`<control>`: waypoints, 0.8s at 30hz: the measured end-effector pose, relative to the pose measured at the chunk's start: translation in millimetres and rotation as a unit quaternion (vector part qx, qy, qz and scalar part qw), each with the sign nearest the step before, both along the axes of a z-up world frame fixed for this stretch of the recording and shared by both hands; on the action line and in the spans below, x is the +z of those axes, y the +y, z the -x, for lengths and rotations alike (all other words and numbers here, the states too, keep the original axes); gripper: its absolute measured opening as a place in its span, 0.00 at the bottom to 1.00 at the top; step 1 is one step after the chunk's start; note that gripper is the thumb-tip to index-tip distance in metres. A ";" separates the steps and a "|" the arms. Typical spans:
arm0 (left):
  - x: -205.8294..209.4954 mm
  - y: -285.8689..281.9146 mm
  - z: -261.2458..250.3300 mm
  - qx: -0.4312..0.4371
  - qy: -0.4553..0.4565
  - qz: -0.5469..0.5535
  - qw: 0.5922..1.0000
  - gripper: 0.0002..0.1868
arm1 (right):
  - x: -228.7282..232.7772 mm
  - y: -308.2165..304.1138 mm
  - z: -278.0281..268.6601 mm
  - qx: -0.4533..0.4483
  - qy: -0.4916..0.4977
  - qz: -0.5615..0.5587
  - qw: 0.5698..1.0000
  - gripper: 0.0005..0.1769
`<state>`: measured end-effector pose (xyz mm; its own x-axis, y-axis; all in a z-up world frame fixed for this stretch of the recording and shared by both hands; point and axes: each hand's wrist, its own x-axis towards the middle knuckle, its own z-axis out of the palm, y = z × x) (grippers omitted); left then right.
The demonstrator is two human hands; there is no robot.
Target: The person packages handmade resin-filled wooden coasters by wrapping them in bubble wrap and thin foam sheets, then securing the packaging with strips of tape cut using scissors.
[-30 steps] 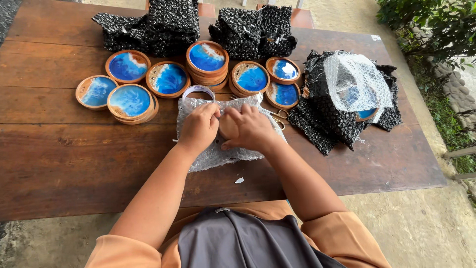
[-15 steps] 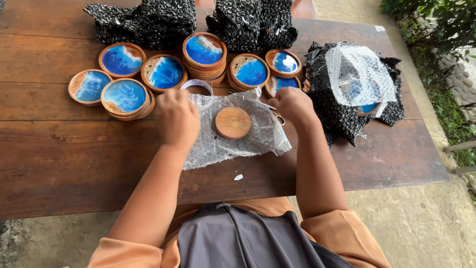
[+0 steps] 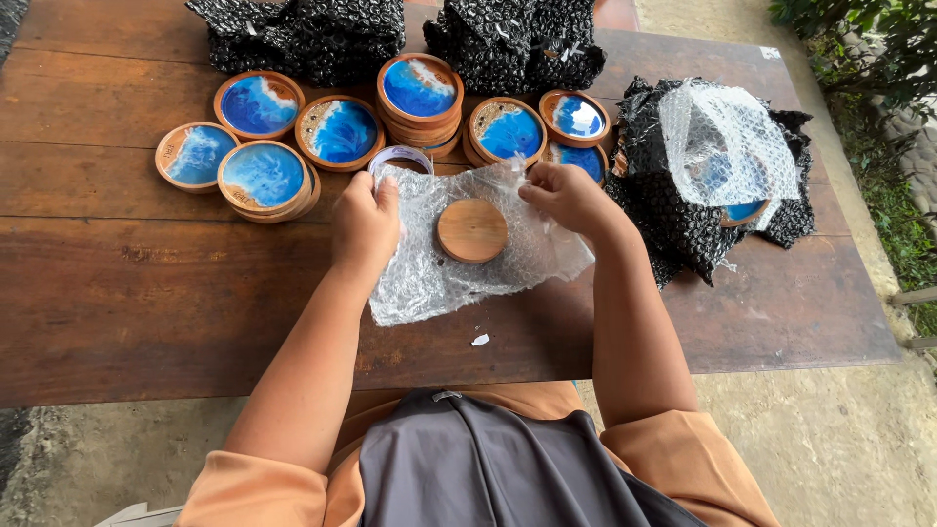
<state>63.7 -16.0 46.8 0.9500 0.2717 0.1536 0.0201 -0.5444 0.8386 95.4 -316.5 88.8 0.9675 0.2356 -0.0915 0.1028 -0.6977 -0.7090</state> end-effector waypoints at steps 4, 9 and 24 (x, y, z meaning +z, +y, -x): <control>-11.1 2.8 -12.3 0.034 -0.035 0.003 0.999 0.15 | 6.9 7.7 10.2 -0.009 0.024 -0.039 0.999 0.07; -0.9 -9.8 -1.5 -0.010 -0.040 0.173 0.984 0.13 | 17.4 18.2 12.3 0.038 0.016 -0.079 0.996 0.07; -36.3 -7.6 -26.2 -0.009 -0.044 0.264 0.963 0.15 | -27.1 43.7 -3.4 0.072 0.027 -0.141 0.987 0.09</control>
<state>89.8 -23.6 10.5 0.9451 0.3173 0.0787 -0.0695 -0.0402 0.9968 98.9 -272.8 61.7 0.9180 0.3930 -0.0527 0.1432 -0.4524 -0.8803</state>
